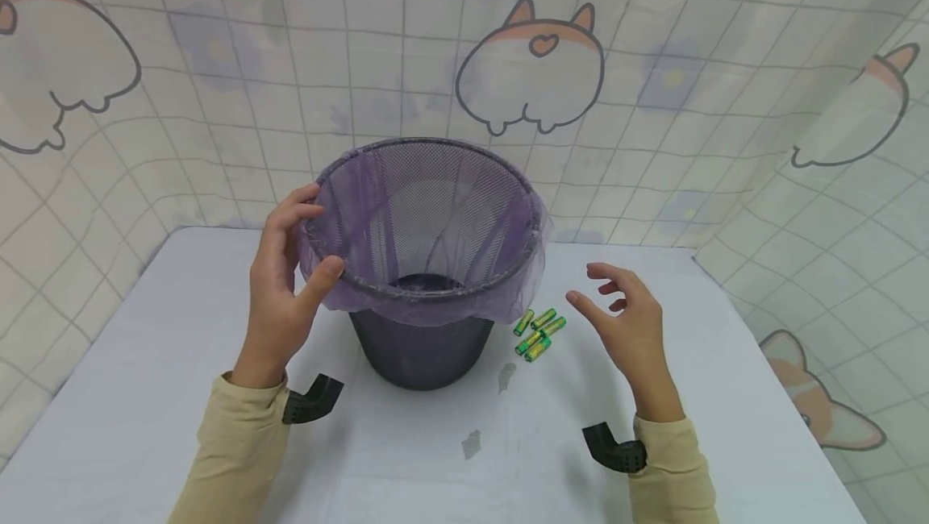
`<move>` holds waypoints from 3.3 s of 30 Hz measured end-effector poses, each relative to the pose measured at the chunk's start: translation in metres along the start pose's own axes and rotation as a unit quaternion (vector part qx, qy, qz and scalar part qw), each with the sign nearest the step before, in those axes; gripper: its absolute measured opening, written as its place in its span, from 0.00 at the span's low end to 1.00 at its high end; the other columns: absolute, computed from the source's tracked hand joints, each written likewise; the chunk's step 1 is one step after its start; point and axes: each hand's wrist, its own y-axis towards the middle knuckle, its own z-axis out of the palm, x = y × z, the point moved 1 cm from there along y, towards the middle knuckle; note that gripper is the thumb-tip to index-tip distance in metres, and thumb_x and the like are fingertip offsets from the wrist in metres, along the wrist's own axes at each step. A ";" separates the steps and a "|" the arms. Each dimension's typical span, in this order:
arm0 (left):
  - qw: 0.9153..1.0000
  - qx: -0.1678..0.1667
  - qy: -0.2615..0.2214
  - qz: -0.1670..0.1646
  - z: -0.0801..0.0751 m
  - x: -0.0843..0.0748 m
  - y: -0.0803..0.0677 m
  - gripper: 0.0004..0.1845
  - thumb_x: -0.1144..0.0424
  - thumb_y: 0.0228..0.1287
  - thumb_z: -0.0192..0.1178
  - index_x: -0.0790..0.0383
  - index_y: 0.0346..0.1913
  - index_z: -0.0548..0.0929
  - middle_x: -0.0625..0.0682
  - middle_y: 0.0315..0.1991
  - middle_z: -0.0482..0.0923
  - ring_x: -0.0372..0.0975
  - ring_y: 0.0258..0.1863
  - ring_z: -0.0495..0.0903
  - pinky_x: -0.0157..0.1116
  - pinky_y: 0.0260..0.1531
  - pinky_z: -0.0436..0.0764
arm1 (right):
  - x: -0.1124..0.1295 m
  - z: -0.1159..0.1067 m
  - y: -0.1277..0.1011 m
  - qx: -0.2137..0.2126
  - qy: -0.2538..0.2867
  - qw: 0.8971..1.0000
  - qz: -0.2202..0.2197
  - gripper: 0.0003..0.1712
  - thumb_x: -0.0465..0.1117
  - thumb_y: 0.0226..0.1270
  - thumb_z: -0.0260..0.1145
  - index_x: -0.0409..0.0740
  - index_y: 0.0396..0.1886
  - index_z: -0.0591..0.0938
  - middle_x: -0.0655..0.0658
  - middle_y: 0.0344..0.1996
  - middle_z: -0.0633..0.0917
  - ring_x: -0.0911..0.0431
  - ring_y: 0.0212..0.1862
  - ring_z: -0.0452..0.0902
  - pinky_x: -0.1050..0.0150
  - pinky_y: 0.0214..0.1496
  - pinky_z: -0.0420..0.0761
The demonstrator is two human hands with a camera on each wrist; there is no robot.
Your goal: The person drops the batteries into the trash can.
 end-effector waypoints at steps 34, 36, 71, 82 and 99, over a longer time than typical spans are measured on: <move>1.000 -0.001 -0.002 -0.001 0.000 -0.002 0.000 0.28 0.62 0.61 0.61 0.73 0.61 0.68 0.58 0.71 0.62 0.46 0.73 0.58 0.38 0.74 0.56 | -0.054 0.039 -0.007 0.082 -0.020 0.991 0.107 0.27 0.47 0.60 0.71 0.42 0.57 0.78 0.40 0.53 0.81 0.48 0.52 0.74 0.57 0.49 0.72; 1.000 0.000 -0.003 -0.002 0.000 -0.002 0.000 0.28 0.63 0.61 0.61 0.73 0.61 0.68 0.58 0.70 0.62 0.46 0.73 0.58 0.38 0.74 0.56 | -0.057 0.041 -0.008 0.088 -0.021 0.989 0.116 0.28 0.47 0.60 0.71 0.41 0.57 0.78 0.39 0.53 0.81 0.47 0.52 0.74 0.56 0.49 0.72; 1.000 -0.001 0.001 -0.007 -0.001 -0.003 0.000 0.32 0.53 0.62 0.63 0.71 0.62 0.68 0.56 0.70 0.62 0.46 0.73 0.58 0.41 0.75 0.54 | -0.072 0.067 -0.011 0.143 -0.092 0.975 0.144 0.31 0.49 0.57 0.72 0.34 0.55 0.79 0.33 0.50 0.82 0.42 0.49 0.79 0.48 0.52 0.77; 1.000 0.000 -0.009 -0.006 0.001 -0.004 -0.001 0.29 0.59 0.62 0.62 0.72 0.61 0.68 0.57 0.70 0.63 0.47 0.72 0.59 0.39 0.74 0.56 | -0.070 0.070 -0.012 0.141 -0.109 0.972 0.153 0.31 0.49 0.57 0.72 0.32 0.54 0.79 0.32 0.50 0.82 0.39 0.56 0.75 0.44 0.58 0.74; 1.000 0.000 -0.016 -0.004 0.001 -0.004 -0.001 0.28 0.61 0.62 0.62 0.73 0.61 0.68 0.58 0.70 0.62 0.47 0.72 0.59 0.37 0.74 0.56 | -0.073 0.071 -0.015 0.112 -0.175 0.972 0.110 0.31 0.52 0.56 0.71 0.33 0.52 0.82 0.33 0.46 0.84 0.38 0.51 0.79 0.43 0.49 0.78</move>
